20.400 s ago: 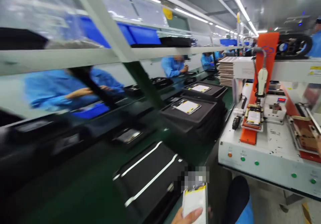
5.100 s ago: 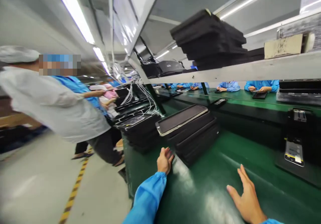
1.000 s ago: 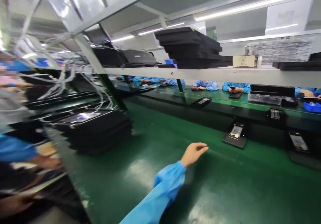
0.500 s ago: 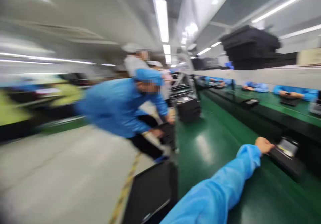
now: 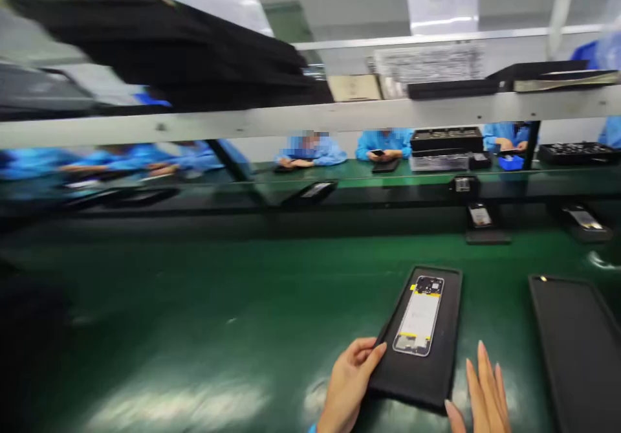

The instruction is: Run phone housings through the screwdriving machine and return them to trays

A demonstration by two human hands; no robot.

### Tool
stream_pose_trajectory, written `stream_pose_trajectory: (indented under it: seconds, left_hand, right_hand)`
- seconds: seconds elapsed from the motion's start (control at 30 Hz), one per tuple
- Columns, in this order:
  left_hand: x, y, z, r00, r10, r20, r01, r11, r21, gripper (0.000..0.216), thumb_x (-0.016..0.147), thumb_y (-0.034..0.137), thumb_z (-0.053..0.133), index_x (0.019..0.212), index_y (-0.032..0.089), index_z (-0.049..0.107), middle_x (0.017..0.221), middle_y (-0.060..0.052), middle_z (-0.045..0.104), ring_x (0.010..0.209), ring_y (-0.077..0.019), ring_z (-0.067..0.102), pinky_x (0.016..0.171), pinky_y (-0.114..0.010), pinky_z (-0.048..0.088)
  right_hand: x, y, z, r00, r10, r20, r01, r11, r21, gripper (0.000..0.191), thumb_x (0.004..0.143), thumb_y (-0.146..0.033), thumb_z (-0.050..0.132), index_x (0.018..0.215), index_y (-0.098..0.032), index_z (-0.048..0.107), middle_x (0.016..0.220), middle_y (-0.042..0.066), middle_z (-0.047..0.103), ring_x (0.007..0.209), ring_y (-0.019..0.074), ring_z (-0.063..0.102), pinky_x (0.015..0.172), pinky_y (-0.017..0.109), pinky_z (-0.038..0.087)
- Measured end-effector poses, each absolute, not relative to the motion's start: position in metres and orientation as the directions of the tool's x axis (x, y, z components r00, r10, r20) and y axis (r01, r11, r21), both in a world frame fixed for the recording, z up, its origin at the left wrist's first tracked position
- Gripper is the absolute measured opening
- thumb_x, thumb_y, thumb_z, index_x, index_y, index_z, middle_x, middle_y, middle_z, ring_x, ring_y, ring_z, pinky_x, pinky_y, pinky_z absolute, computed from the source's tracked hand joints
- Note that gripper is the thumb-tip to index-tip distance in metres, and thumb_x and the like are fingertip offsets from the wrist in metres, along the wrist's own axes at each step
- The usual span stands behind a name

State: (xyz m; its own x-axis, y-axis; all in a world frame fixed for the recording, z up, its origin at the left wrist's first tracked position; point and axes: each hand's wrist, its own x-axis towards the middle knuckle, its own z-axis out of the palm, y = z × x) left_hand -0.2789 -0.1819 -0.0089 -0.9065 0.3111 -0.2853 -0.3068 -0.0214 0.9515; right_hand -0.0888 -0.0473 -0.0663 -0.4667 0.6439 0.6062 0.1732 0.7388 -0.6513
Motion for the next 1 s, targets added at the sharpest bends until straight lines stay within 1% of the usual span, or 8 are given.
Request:
stream_pose_trajectory:
  seconds: [0.1, 0.2, 0.4, 0.57, 0.67, 0.77, 0.93, 1.0]
  left_hand:
    - [-0.253, -0.170, -0.004, -0.882, 0.349, -0.316, -0.363, -0.078, 0.928, 0.062, 0.047, 0.046, 0.087, 0.091, 0.016, 0.055, 0.071, -0.001, 0.068, 0.065, -0.0151, 0.062, 0.059, -0.023, 0.047]
    - [-0.225, -0.141, 0.008, -0.877, 0.378, -0.297, -0.364, -0.117, 0.924, 0.066, 0.047, 0.044, 0.088, 0.097, 0.016, 0.054, 0.079, -0.003, 0.069, 0.072, -0.0163, 0.064, 0.065, -0.024, 0.051]
    - [-0.166, -0.075, 0.024, -0.793, 0.563, -0.234, -0.370, -0.138, 0.919, 0.061, 0.055, 0.041, 0.084, 0.101, 0.019, 0.051, 0.087, -0.004, 0.066, 0.081, -0.0206, 0.066, 0.068, -0.028, 0.052]
    - [-0.131, -0.035, 0.034, -0.755, 0.630, -0.182, -0.329, -0.124, 0.936, 0.057, 0.058, 0.042, 0.081, 0.100, 0.020, 0.049, 0.089, -0.003, 0.063, 0.085, -0.0205, 0.063, 0.072, -0.028, 0.052]
    - [-0.112, -0.006, 0.052, -0.711, 0.698, -0.082, -0.264, -0.157, 0.952, 0.049, 0.064, 0.038, 0.076, 0.100, 0.020, 0.049, 0.095, -0.005, 0.062, 0.090, -0.0209, 0.063, 0.076, -0.029, 0.051]
    - [-0.083, 0.033, 0.081, -0.612, 0.789, 0.052, -0.244, -0.252, 0.937, 0.040, 0.069, 0.033, 0.072, 0.099, 0.020, 0.048, 0.097, -0.005, 0.062, 0.093, -0.0194, 0.062, 0.079, -0.028, 0.051]
    - [-0.032, 0.108, 0.133, -0.308, 0.935, 0.175, -0.328, -0.276, 0.903, 0.048, 0.067, 0.036, 0.076, 0.102, 0.021, 0.047, 0.103, -0.005, 0.058, 0.073, -0.0120, 0.062, 0.060, -0.023, 0.053]
    - [-0.020, 0.129, 0.144, -0.145, 0.976, 0.165, -0.331, -0.205, 0.921, 0.057, 0.064, 0.039, 0.079, 0.109, 0.020, 0.049, 0.110, -0.008, 0.056, 0.071, -0.0122, 0.062, 0.056, -0.024, 0.054]
  right_hand:
    - [-0.061, -0.024, -0.047, -0.389, 0.511, 0.766, 0.217, 0.859, -0.463, 0.057, 0.089, -0.021, 0.055, 0.142, -0.021, 0.037, 0.147, 0.014, 0.037, 0.129, 0.0327, 0.044, 0.105, 0.062, 0.034]
    - [-0.023, -0.009, -0.029, -0.353, 0.566, 0.745, 0.247, 0.824, -0.510, 0.054, 0.088, -0.019, 0.056, 0.140, -0.022, 0.041, 0.145, 0.012, 0.041, 0.128, 0.0303, 0.046, 0.104, 0.054, 0.039]
    - [0.017, 0.017, 0.003, -0.333, 0.923, 0.192, 0.060, 0.225, -0.973, 0.050, 0.088, -0.040, 0.057, 0.134, -0.020, 0.049, 0.130, 0.013, 0.057, 0.115, 0.0252, 0.058, 0.090, 0.035, 0.054]
    - [0.046, 0.052, 0.039, -0.133, 0.991, 0.030, -0.068, 0.021, -0.997, 0.069, 0.076, -0.055, 0.067, 0.133, -0.019, 0.048, 0.130, 0.015, 0.056, 0.114, 0.0277, 0.057, 0.082, 0.035, 0.056]
    - [0.061, 0.066, 0.069, -0.216, 0.976, -0.038, -0.144, -0.070, -0.987, 0.081, 0.069, -0.057, 0.071, 0.135, -0.018, 0.044, 0.123, 0.016, 0.060, 0.082, 0.0238, 0.067, 0.057, 0.033, 0.058]
    - [0.075, 0.090, 0.108, -0.144, 0.990, 0.007, -0.162, -0.017, -0.987, 0.084, 0.065, -0.053, 0.075, 0.135, -0.020, 0.043, 0.107, 0.008, 0.065, 0.057, 0.0153, 0.061, 0.043, 0.030, 0.054]
    - [0.128, 0.168, 0.166, 0.053, 0.989, 0.137, -0.241, 0.146, -0.960, 0.067, 0.052, -0.038, 0.081, 0.111, -0.019, 0.058, 0.083, 0.002, 0.065, 0.057, 0.0158, 0.059, 0.036, 0.026, 0.049]
    - [0.154, 0.202, 0.178, 0.070, 0.985, 0.159, -0.141, 0.168, -0.976, 0.059, 0.052, -0.037, 0.076, 0.106, -0.018, 0.060, 0.078, 0.003, 0.065, 0.056, 0.0181, 0.059, 0.038, 0.029, 0.049]
